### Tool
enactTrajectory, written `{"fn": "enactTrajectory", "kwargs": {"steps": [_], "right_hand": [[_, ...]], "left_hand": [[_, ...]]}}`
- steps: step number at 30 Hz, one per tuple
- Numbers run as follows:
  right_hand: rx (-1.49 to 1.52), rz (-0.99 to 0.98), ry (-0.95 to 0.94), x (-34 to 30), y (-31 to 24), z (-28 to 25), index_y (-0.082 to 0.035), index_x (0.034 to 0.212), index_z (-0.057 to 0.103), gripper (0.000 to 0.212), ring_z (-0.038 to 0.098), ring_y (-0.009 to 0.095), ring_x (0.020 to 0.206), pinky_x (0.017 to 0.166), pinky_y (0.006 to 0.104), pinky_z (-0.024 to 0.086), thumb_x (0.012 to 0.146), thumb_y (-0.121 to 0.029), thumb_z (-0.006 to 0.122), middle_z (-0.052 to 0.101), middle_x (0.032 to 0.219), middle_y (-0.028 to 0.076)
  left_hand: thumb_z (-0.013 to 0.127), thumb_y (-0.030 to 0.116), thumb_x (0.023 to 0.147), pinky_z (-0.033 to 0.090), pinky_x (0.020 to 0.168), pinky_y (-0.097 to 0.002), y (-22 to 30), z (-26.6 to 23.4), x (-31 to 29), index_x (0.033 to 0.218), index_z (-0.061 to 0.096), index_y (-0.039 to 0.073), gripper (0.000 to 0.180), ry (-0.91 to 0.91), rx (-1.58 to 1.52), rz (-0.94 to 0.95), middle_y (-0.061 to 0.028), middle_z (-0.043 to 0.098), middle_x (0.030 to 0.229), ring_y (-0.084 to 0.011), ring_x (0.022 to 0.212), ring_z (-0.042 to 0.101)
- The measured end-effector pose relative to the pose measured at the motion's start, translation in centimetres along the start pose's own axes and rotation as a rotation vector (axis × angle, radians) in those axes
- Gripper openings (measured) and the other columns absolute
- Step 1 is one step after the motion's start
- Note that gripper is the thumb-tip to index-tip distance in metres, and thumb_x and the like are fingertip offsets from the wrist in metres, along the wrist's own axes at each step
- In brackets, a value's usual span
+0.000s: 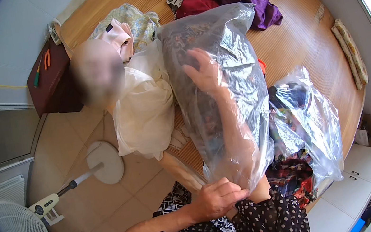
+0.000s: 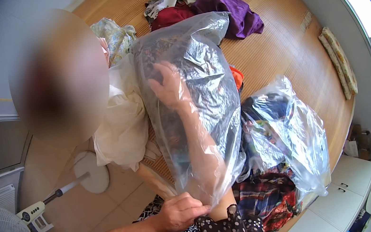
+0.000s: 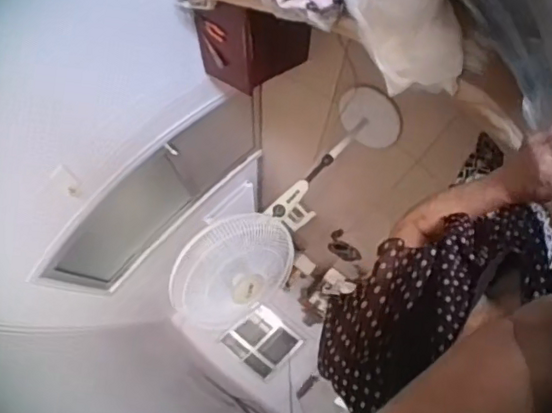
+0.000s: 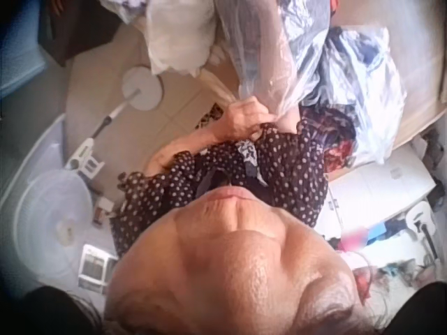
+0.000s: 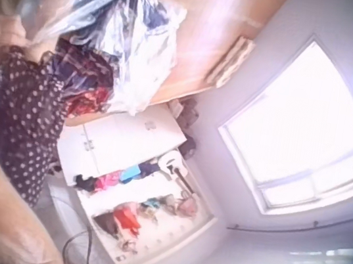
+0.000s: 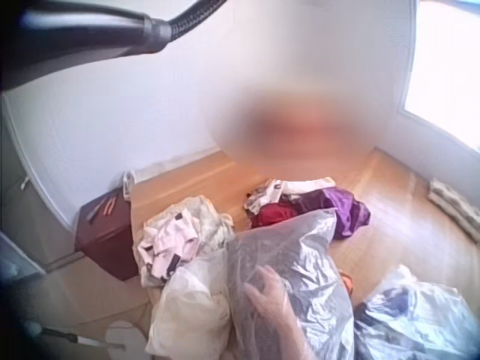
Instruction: The person folds various garments, including patterned and solid-colored items, on a wooden table. They handle each piece individually, smoothing and folding them into neat rectangles before placing them into clear plastic bags.
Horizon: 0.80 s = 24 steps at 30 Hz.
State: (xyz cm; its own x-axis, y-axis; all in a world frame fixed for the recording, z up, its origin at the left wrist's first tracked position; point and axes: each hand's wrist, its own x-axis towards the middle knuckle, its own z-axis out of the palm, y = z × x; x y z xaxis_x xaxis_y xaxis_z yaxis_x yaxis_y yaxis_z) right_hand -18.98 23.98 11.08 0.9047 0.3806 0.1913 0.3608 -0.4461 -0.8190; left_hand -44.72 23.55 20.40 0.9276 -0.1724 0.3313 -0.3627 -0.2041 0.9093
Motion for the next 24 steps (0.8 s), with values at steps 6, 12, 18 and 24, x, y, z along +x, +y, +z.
{"fn": "enactTrajectory", "kwargs": {"steps": [6, 12, 18, 24], "right_hand": [[-0.598, -0.171, 0.158, -4.1, -1.6, -4.3, -0.006, 0.111, 0.057, 0.044, 0.043, 0.035, 0.115, 0.098, 0.0555, 0.025, 0.072, -0.025, 0.066, 0.051, 0.119, 0.016], [-0.574, -0.058, 0.257, -3.2, 6.5, -1.4, -0.01, 0.112, 0.057, 0.039, 0.041, 0.034, 0.118, 0.096, 0.0544, 0.027, 0.076, -0.025, 0.059, 0.05, 0.121, 0.013], [-0.616, -0.13, 0.131, -20.8, 0.3, -6.4, -0.008, 0.109, 0.058, 0.036, 0.047, 0.035, 0.113, 0.091, 0.0472, 0.036, 0.073, -0.015, 0.06, 0.054, 0.115, 0.015], [-0.186, 0.29, -0.006, -44.5, 3.1, -12.9, -0.009, 0.101, 0.059, 0.036, 0.052, 0.03, 0.102, 0.087, 0.0451, 0.039, 0.066, -0.01, 0.064, 0.056, 0.107, 0.011]], "left_hand": [[0.06, -0.003, 0.07, 0.048, 0.058, -0.0283, -0.1, 1.1, -2.4, 0.097, 0.066, 0.005, 0.028, -0.061, -0.041, -0.084, -0.0031, 0.057, 0.081, -0.0194, 0.069, 0.055], [0.06, 0.0, 0.07, 0.048, 0.058, -0.0313, -0.8, 0.9, -0.4, 0.099, 0.065, 0.005, 0.03, -0.087, -0.022, -0.085, -0.0056, 0.057, 0.081, -0.0221, 0.068, 0.055], [0.06, -0.002, 0.066, 0.047, 0.062, -0.0349, 0.1, 2.0, -1.2, 0.097, 0.064, 0.004, 0.032, -0.125, 0.134, -0.119, -0.0085, 0.057, 0.081, -0.025, 0.069, 0.054], [0.064, 0.001, 0.067, 0.046, 0.074, -0.0371, 0.4, 3.9, -3.5, 0.102, 0.059, 0.004, 0.035, -0.324, 0.416, -0.183, -0.0122, 0.056, 0.095, -0.028, 0.085, 0.055]]}}
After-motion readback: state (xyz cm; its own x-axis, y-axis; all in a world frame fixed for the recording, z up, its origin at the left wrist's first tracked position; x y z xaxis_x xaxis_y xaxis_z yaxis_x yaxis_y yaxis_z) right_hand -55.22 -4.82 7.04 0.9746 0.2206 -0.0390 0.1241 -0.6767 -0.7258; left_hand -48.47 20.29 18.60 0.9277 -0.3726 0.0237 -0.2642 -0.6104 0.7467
